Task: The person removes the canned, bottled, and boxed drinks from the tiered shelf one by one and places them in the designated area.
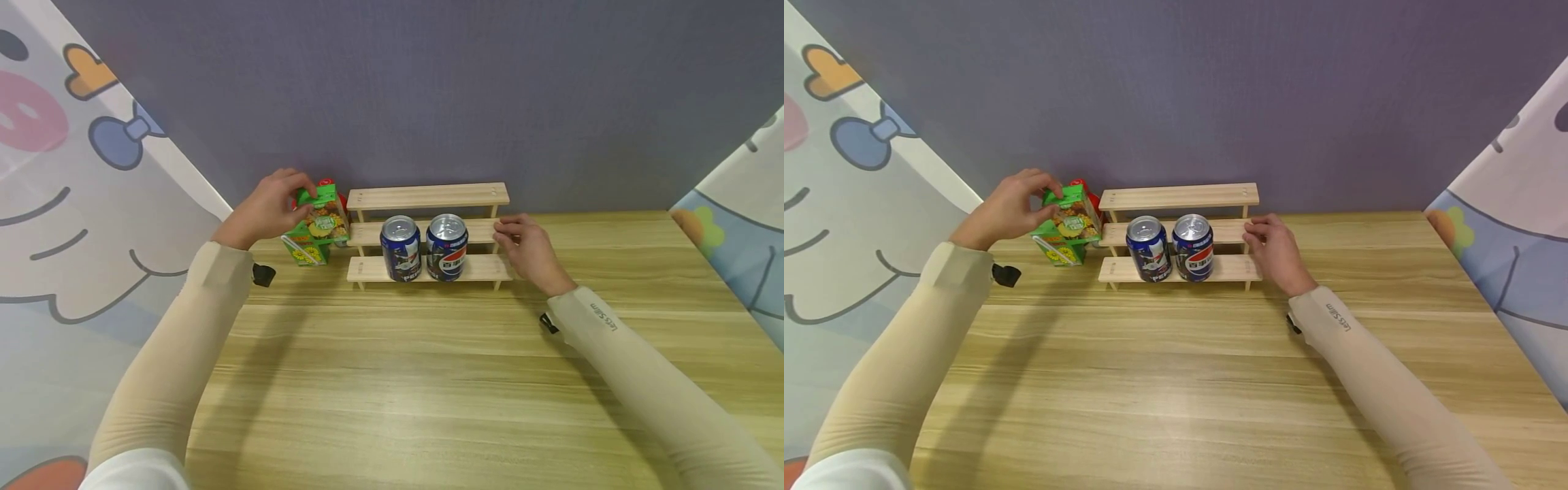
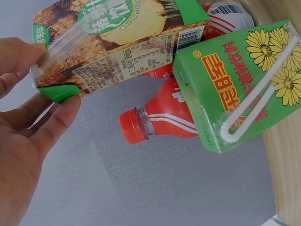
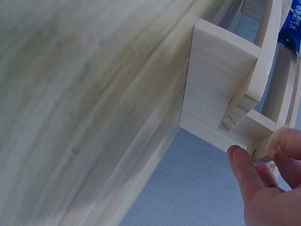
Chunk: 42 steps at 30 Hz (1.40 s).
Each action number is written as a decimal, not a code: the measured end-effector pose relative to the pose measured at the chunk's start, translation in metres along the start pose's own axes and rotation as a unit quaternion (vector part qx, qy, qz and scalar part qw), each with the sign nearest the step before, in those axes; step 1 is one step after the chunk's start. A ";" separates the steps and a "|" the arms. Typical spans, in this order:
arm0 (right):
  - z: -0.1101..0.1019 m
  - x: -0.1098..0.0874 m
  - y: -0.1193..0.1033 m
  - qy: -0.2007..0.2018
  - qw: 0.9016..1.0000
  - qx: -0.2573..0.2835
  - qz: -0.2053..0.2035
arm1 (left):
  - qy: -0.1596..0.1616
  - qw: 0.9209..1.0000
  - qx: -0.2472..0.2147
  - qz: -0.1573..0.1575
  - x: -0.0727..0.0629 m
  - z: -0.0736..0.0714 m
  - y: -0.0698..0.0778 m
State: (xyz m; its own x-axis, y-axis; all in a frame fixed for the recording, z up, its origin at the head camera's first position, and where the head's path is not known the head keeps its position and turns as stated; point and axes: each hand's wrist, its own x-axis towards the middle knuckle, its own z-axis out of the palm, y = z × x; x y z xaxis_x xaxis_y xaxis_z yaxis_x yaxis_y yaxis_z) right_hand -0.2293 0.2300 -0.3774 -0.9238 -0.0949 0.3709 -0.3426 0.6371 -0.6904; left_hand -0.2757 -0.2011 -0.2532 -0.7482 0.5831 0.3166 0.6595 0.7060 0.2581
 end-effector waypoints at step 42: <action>-0.001 0.000 -0.001 -0.009 1.000 0.001 0.003 | -0.034 0.999 0.002 0.042 -0.002 -0.005 -0.005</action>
State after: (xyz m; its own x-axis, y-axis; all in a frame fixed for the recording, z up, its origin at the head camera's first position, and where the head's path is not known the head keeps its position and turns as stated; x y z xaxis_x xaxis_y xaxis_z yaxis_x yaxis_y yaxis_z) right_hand -0.2289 0.2302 -0.3764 -0.9290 -0.1050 0.3550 -0.3371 0.6359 -0.6943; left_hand -0.2773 -0.2080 -0.2501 -0.6942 0.6653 0.2747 0.7192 0.6560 0.2289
